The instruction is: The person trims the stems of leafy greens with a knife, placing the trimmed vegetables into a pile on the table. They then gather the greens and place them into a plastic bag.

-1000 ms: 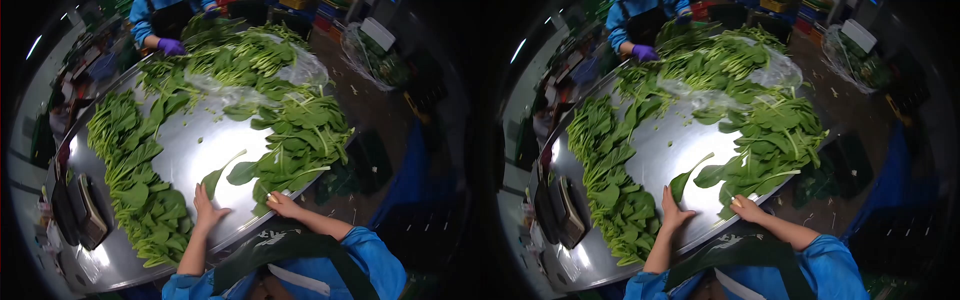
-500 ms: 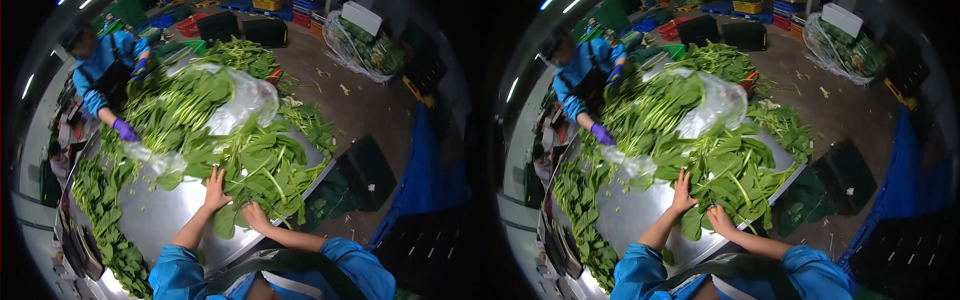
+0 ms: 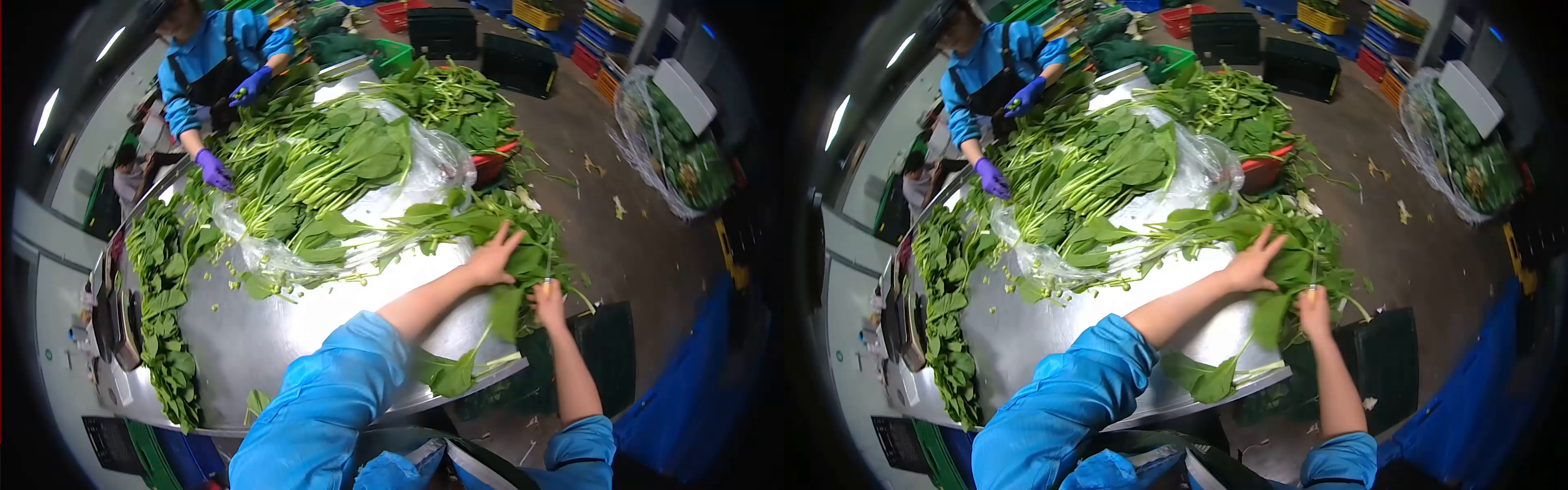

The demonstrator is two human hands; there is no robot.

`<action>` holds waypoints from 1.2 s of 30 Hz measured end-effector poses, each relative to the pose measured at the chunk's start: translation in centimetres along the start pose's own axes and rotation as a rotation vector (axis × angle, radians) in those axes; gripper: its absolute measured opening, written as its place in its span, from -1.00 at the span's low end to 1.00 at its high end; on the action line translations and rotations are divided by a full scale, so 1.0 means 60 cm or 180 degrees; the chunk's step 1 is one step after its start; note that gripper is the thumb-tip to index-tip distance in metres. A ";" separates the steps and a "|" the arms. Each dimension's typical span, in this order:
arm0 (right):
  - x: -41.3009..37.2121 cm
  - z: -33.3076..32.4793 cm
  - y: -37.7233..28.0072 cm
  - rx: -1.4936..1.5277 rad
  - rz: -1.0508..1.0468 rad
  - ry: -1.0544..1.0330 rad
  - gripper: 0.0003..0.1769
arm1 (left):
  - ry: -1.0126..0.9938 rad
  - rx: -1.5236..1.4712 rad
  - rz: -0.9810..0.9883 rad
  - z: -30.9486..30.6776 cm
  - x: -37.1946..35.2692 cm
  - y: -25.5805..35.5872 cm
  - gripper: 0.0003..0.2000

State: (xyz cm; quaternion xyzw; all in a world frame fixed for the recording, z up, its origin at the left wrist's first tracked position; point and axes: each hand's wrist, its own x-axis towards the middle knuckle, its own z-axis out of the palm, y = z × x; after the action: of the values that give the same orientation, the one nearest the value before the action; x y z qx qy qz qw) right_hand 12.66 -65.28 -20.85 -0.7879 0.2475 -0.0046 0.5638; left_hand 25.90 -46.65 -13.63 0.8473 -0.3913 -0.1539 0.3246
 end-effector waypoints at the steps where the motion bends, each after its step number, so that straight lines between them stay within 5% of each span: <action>1: 0.043 -0.033 0.046 -0.0914 -0.0278 0.0304 -0.71 | -0.0016 0.0083 0.0038 -0.015 0.008 0.023 -0.12; 3: 0.053 -0.063 0.027 -0.1344 -0.0773 0.1106 -0.72 | 0.0040 0.0130 0.0531 -0.066 0.005 0.041 -0.38; 4: 0.042 -0.064 -0.011 -0.0524 0.0037 0.1035 -0.74 | 0.0585 -0.0084 0.0829 -0.089 -0.007 0.029 -0.60; 6: 0.033 -0.057 0.000 0.0130 -0.0055 0.0937 -0.75 | 0.1200 -0.0428 0.0367 -0.145 -0.058 -0.019 -0.65; 9: 0.007 0.051 -0.095 0.0459 -0.0485 0.0690 -0.68 | 0.1963 -0.1942 -0.1398 -0.222 -0.129 -0.180 -0.62; 11: 0.024 0.131 -0.225 0.0160 -0.0357 -0.0061 -0.70 | 0.2619 -0.3049 -0.1760 -0.245 -0.164 -0.240 -0.53; 14: 0.132 0.294 -0.333 -0.0412 -0.1994 -0.0599 -0.63 | 0.2955 -0.4892 -0.1799 -0.237 -0.164 -0.283 -0.35; 17: 0.193 0.445 -0.473 -0.0670 -0.2470 -0.1496 -0.59 | 0.3419 -0.6029 -0.1894 -0.210 -0.160 -0.331 -0.30; 19: 0.226 0.532 -0.524 -0.0909 -0.3069 -0.1751 -0.62 | 0.3871 -0.6177 -0.1761 -0.199 -0.161 -0.343 -0.36; 23: 0.273 0.647 -0.566 -0.1483 -0.2842 -0.2241 -0.62 | 0.4457 -0.6482 -0.1567 -0.194 -0.154 -0.360 -0.69; 26: 0.318 0.689 -0.542 -0.2010 -0.2881 -0.2416 -0.56 | 0.4727 -0.6483 -0.1529 -0.200 -0.138 -0.367 -0.64; 31: 0.260 0.611 -0.556 -0.2447 -0.2864 -0.2832 -0.47 | 0.4805 -0.6698 -0.0957 -0.195 -0.140 -0.379 -0.58; 33: 0.225 0.568 -0.538 -0.2588 -0.3239 -0.2807 -0.50 | 0.4409 -0.6384 0.0162 -0.181 -0.146 -0.367 -0.58; 36: 0.175 0.509 -0.501 -0.1961 -0.3605 -0.2365 -0.51 | 0.4036 -0.6314 0.0234 -0.143 -0.158 -0.344 -0.55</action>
State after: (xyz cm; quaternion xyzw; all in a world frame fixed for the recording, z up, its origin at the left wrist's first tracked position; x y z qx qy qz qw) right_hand 42.19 -35.13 -8.02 -0.8669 -0.4134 0.0419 0.2753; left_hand 35.77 -25.77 -21.04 0.1372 0.1068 0.0674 0.9825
